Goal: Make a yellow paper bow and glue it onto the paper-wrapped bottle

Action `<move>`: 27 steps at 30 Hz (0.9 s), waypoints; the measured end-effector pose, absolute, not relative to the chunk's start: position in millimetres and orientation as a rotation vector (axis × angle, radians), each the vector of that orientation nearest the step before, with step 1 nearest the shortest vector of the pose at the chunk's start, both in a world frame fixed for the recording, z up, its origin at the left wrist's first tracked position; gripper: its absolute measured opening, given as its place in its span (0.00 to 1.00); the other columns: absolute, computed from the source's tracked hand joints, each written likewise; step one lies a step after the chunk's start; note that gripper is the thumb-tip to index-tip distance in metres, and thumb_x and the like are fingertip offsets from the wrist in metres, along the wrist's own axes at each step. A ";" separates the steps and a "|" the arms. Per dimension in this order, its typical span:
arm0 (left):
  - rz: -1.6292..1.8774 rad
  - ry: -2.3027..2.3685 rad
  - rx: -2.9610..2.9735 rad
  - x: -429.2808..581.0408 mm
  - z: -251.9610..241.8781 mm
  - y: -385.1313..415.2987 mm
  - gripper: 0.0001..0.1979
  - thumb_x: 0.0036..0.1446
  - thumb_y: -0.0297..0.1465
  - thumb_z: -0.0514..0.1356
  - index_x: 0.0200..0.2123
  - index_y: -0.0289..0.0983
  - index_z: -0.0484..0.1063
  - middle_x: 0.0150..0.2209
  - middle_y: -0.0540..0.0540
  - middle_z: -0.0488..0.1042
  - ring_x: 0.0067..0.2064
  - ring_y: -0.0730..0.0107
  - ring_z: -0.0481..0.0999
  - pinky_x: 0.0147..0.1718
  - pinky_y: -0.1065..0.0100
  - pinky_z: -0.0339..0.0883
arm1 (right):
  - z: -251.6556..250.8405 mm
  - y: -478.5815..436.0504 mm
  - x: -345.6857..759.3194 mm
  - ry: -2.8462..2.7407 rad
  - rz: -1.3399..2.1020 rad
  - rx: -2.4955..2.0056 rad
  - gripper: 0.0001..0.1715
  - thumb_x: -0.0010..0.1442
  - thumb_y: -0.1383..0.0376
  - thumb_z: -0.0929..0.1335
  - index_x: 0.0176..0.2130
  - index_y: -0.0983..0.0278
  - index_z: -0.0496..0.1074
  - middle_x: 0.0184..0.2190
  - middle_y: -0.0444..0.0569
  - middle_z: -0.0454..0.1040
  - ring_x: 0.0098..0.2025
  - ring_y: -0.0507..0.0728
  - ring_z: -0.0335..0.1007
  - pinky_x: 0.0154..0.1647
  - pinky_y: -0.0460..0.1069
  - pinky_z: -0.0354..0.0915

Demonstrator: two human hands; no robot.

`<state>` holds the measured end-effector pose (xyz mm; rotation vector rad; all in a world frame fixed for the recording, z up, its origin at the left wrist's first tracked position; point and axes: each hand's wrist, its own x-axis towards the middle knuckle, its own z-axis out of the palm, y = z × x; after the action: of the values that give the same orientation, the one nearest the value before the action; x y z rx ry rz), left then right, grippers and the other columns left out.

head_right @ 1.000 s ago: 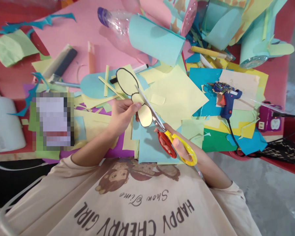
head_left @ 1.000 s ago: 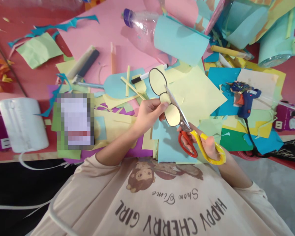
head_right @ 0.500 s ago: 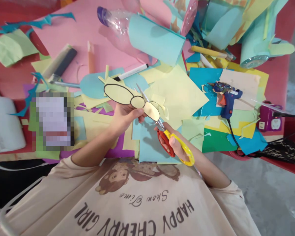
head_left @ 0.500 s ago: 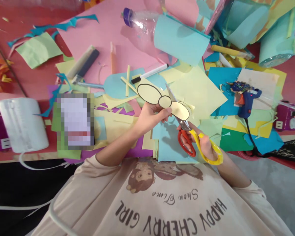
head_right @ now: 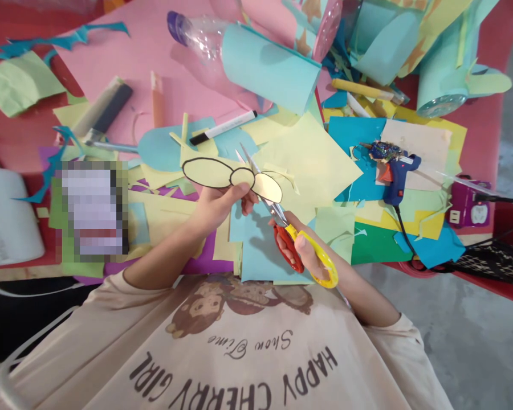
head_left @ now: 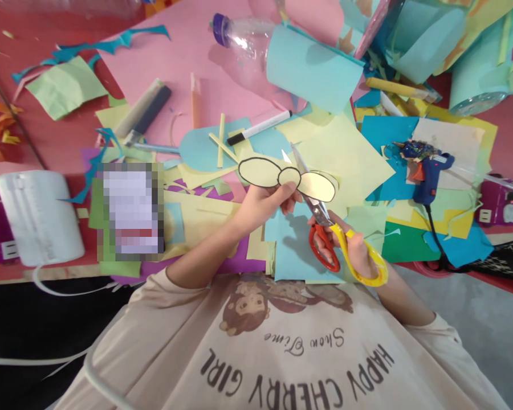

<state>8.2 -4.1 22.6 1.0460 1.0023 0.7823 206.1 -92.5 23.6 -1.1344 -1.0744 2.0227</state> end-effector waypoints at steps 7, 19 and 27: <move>0.773 0.987 1.049 7.7 24.4 -3.6 0.25 0.51 0.52 0.63 0.22 0.34 0.73 0.16 0.51 0.69 0.18 0.78 0.67 0.18 0.74 0.66 | 24.6 -92.0 205.0 -1.056 2.038 -1.119 0.50 0.48 0.26 0.57 0.52 0.60 0.63 0.21 0.39 0.61 0.15 0.48 0.51 0.12 0.46 0.55; 0.774 0.979 1.057 8.0 23.3 -3.3 0.24 0.51 0.50 0.63 0.22 0.34 0.72 0.15 0.50 0.69 0.17 0.78 0.67 0.18 0.74 0.66 | 23.6 -93.8 207.4 -1.080 2.017 -1.180 0.53 0.45 0.24 0.56 0.51 0.60 0.63 0.20 0.37 0.60 0.14 0.47 0.50 0.11 0.45 0.53; 0.803 0.948 1.057 5.3 17.4 -0.5 0.18 0.52 0.44 0.63 0.21 0.34 0.73 0.15 0.50 0.71 0.16 0.76 0.68 0.17 0.73 0.66 | 36.6 -91.9 211.5 -1.161 1.974 -1.254 0.48 0.48 0.26 0.58 0.50 0.57 0.65 0.22 0.39 0.59 0.16 0.47 0.49 0.13 0.46 0.49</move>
<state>5.3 -0.5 17.4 1.0567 0.9483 0.8027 211.5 -91.9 36.6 -1.2536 -1.1607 1.9737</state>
